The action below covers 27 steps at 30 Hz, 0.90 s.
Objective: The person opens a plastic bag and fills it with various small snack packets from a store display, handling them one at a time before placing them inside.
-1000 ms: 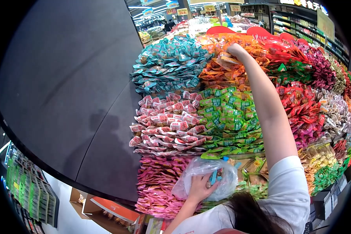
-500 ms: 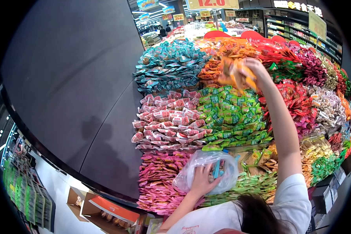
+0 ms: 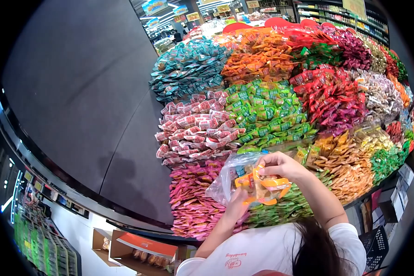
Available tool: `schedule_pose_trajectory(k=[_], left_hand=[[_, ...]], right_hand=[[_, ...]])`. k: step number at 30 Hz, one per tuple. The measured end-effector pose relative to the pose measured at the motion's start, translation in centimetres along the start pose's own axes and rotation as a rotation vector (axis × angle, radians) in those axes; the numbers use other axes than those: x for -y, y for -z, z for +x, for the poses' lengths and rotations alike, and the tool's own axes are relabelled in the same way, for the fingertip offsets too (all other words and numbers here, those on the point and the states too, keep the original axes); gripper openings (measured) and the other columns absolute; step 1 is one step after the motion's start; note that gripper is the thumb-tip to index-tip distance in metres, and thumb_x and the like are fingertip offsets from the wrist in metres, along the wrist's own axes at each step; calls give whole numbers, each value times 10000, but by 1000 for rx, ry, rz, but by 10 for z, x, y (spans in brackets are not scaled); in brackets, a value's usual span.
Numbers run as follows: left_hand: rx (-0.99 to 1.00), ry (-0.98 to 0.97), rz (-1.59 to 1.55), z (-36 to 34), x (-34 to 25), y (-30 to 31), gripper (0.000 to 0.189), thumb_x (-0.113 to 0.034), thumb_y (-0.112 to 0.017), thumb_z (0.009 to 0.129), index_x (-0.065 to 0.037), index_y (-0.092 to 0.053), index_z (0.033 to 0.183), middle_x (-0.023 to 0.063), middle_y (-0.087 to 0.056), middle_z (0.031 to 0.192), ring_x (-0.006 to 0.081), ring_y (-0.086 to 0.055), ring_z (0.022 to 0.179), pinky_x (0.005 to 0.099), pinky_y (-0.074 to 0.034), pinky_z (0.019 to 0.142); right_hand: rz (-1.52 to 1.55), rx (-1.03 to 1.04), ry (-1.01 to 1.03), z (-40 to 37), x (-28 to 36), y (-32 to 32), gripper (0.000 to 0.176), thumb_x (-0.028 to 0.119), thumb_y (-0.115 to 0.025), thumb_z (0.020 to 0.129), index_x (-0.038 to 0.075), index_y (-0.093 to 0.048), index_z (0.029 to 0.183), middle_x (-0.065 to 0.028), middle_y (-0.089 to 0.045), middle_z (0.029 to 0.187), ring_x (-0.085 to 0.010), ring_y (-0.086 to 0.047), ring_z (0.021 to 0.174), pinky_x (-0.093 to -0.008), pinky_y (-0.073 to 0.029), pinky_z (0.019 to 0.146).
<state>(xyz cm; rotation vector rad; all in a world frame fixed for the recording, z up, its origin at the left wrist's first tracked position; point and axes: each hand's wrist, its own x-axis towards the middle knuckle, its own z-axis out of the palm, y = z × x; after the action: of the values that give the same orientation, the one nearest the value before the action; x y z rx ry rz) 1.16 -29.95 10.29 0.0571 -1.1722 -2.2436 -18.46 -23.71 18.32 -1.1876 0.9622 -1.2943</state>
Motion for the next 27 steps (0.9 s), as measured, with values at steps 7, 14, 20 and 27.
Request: schedule_pose_trajectory(k=[7, 14, 20, 27], left_hand=[[-94, 172, -231, -1, 8, 9, 610, -377, -583, 930, -74, -342, 1402, 85, -472, 1366, 272, -494, 1237, 444, -422, 1030], [-128, 304, -227, -4, 6, 16, 520, -274, -593, 926, -97, -375, 1364, 108, -505, 1303, 285, -557, 1156, 498, -523, 925], [-265, 321, -234, -1, 5, 13, 448, -125, -583, 897, -85, -425, 1315, 96, -549, 1228, 252, -585, 1109, 450, -561, 882], [-317, 235, -318, 3, 1, 18, 426, -113, -584, 901, -4, -445, 1289, 149, -575, 1207, 274, -582, 1125, 427, -524, 955]], right_hand=[[-484, -175, 37, 6, -17, -18, 161, 157, -620, 908, 4, -635, 956, -25, -637, 858, -97, -570, 737, -254, -468, 659], [-847, -342, 342, 7, -31, -48, 154, 119, -662, 812, 25, -657, 934, -103, -641, 1035, -295, -603, 971, -377, -481, 838], [-913, -426, 413, 2, -44, -40, 290, 178, -636, 858, 48, -624, 1118, -132, -550, 1203, -308, -527, 1119, -409, -411, 966], [-658, -542, 352, -22, -42, -42, 596, 274, -712, 822, 16, -477, 1305, -166, -501, 1230, -300, -496, 1177, -373, -403, 985]])
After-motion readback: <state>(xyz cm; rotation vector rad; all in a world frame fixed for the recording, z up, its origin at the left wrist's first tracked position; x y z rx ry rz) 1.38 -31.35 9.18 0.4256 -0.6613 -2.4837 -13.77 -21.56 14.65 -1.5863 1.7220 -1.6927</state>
